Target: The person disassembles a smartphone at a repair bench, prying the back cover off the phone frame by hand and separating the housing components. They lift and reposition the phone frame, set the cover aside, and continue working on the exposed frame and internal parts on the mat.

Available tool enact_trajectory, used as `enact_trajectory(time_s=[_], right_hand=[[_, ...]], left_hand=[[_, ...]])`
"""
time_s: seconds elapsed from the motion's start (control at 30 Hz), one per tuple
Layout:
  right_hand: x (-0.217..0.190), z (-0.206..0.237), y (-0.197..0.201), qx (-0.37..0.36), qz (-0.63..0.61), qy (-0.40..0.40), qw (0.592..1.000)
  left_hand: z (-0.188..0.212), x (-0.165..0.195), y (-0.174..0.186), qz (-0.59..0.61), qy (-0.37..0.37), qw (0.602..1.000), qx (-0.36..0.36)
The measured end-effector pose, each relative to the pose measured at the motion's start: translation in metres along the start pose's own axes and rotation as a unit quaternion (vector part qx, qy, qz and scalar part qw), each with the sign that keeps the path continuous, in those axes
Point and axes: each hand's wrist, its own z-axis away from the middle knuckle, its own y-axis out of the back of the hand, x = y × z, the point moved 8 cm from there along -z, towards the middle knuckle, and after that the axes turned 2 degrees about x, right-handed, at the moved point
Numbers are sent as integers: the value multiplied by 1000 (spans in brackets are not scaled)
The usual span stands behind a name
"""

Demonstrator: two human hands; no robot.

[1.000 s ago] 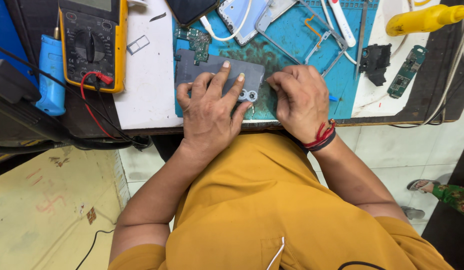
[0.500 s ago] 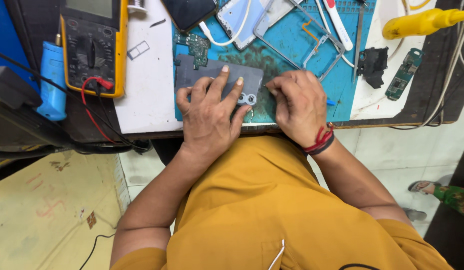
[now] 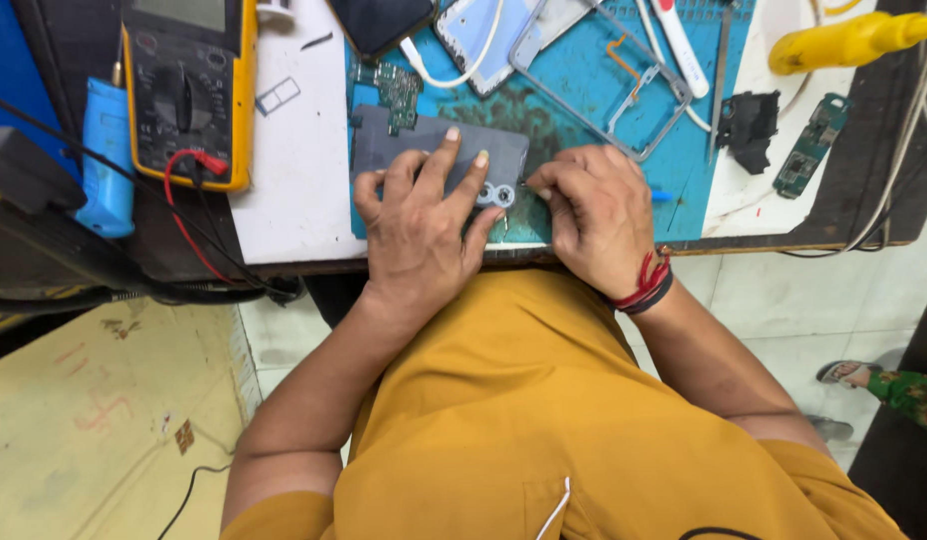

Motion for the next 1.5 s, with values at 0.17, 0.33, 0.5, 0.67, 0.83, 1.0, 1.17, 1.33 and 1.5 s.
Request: enact_trajectory(time_s=[0.17, 0.33, 0.5, 0.67, 0.83, 1.0, 1.17, 1.33, 1.5], right_hand=[[2, -1, 1, -4, 17, -14, 1000], [2, -2, 3, 9, -4, -19, 1000], [1, -2, -1, -19, 4, -17, 1000], [1, -2, 4, 4, 11, -19, 1000], [-1, -1, 1, -23, -12, -5, 1000], [4, -1, 1, -15, 2, -29, 999], [1, -1, 0, -27, -22, -8, 999], [2, 0, -1, -17, 4, -22, 1000], [1, 0, 0, -13, -14, -15, 1000]], left_hand=[[1, 1, 1, 3, 2, 1000, -12], [-2, 1, 2, 3, 2, 1000, -4], [0, 0, 1, 9, 4, 1000, -16], [-2, 1, 1, -1, -5, 1000, -4], [-1, 0, 2, 2, -1, 1000, -4], [0, 1, 0, -3, -3, 1000, -11], [-2, 0, 1, -1, -5, 1000, -1], [0, 1, 1, -1, -1, 1000, -5], [-2, 0, 1, -5, -4, 1000, 0]])
